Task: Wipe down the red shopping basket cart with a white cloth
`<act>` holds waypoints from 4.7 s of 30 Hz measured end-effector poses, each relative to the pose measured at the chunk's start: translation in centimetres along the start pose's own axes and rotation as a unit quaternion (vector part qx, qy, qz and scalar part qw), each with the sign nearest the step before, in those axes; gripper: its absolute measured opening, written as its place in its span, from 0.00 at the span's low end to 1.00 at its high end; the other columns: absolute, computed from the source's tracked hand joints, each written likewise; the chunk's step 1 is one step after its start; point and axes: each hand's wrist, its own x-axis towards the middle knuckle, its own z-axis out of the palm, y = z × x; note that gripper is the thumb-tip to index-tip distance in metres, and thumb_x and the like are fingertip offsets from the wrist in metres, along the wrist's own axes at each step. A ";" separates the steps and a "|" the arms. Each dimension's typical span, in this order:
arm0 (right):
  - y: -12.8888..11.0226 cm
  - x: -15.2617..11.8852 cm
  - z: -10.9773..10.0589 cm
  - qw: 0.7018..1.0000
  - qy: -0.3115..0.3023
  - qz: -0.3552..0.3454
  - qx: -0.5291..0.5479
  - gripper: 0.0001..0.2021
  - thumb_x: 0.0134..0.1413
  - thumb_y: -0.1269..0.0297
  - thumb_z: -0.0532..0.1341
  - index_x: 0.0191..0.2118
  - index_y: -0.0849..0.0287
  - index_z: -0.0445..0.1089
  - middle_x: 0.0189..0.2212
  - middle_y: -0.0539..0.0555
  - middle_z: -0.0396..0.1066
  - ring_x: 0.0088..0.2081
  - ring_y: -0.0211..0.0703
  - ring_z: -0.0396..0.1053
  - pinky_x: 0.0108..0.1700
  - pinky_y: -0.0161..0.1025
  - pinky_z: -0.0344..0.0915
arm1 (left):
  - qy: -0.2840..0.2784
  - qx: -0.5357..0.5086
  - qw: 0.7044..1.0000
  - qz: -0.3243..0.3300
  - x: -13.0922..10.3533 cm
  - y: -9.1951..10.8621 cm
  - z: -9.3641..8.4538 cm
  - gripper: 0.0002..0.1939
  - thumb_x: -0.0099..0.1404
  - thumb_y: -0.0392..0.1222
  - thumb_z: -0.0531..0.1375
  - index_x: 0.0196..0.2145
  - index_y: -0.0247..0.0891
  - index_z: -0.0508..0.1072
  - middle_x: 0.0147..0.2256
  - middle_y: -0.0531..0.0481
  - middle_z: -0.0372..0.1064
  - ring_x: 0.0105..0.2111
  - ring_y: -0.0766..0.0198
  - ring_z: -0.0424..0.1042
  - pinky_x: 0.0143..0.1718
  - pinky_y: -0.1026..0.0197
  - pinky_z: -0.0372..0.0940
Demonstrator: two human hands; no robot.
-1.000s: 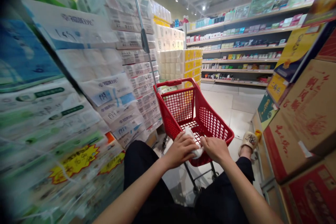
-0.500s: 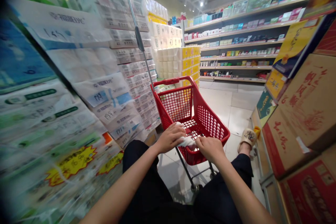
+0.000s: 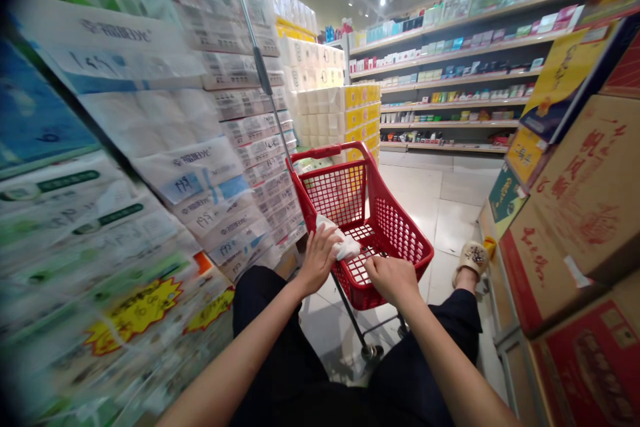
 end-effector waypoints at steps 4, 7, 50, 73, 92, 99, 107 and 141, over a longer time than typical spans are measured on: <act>0.1 -0.1 0.0 1.000 0.009 -0.015 -0.009 0.26 0.66 0.55 0.39 0.33 0.55 0.73 0.33 0.54 0.77 0.37 0.43 0.73 0.31 0.37 0.50 | 0.007 -0.003 1.000 0.028 -3.3 5.2 0.6 0.16 0.72 0.45 0.47 0.54 0.45 0.65 0.60 0.50 0.57 0.67 0.56 0.40 0.67 0.41 0.39; 0.2 -0.4 0.1 0.998 0.029 -0.033 -0.033 0.26 0.67 0.55 0.39 0.36 0.55 0.73 0.33 0.54 0.77 0.37 0.43 0.73 0.32 0.37 0.51 | 0.016 -0.006 0.999 0.033 -5.1 8.2 1.3 0.19 0.69 0.48 0.52 0.56 0.42 0.64 0.57 0.45 0.60 0.66 0.52 0.44 0.67 0.42 0.42; 3.4 -0.4 0.4 0.994 0.028 -0.097 0.030 0.32 0.66 0.45 0.35 0.38 0.50 0.73 0.35 0.51 0.77 0.38 0.43 0.72 0.33 0.36 0.51 | -0.086 0.017 0.963 0.254 1.5 -0.8 -1.3 0.16 0.70 0.50 0.52 0.52 0.46 0.69 0.52 0.49 0.67 0.59 0.59 0.59 0.68 0.49 0.46; 1.2 1.3 0.4 0.995 -0.005 -0.080 0.063 0.18 0.67 0.51 0.46 0.43 0.57 0.66 0.37 0.56 0.74 0.39 0.45 0.72 0.33 0.35 0.54 | -0.013 0.090 0.986 0.141 6.3 -3.2 -1.2 0.14 0.72 0.46 0.50 0.50 0.46 0.70 0.47 0.48 0.67 0.54 0.58 0.62 0.65 0.47 0.48; 2.1 0.1 0.6 0.993 0.022 -0.116 0.024 0.17 0.67 0.49 0.44 0.39 0.54 0.63 0.32 0.54 0.73 0.35 0.45 0.72 0.30 0.35 0.52 | -0.003 0.137 0.980 0.144 6.5 -8.6 -5.9 0.13 0.70 0.39 0.53 0.51 0.46 0.69 0.51 0.49 0.66 0.59 0.57 0.58 0.66 0.46 0.48; 1.9 -0.4 0.5 0.990 0.049 -0.102 0.085 0.17 0.65 0.48 0.47 0.50 0.52 0.61 0.39 0.55 0.74 0.37 0.49 0.73 0.32 0.38 0.60 | -0.016 0.145 0.973 0.181 4.9 -2.8 -3.5 0.11 0.70 0.43 0.53 0.49 0.46 0.70 0.44 0.49 0.68 0.50 0.58 0.64 0.62 0.45 0.52; 1.3 -0.1 -0.2 0.962 0.141 -0.152 0.179 0.30 0.62 0.49 0.51 0.67 0.46 0.43 0.66 0.58 0.48 0.57 0.53 0.63 0.45 0.47 0.69 | -0.012 0.091 0.982 0.167 3.6 3.6 -0.2 0.11 0.71 0.42 0.51 0.48 0.41 0.69 0.44 0.47 0.69 0.49 0.58 0.65 0.58 0.51 0.57; 9.0 0.0 3.1 0.955 0.214 -0.203 -0.019 0.17 0.60 0.46 0.53 0.37 0.55 0.64 0.36 0.55 0.68 0.41 0.49 0.62 0.52 0.49 0.55 | -0.061 -0.015 0.996 0.061 4.4 0.1 0.5 0.16 0.73 0.49 0.47 0.50 0.48 0.69 0.52 0.52 0.63 0.61 0.60 0.52 0.67 0.43 0.34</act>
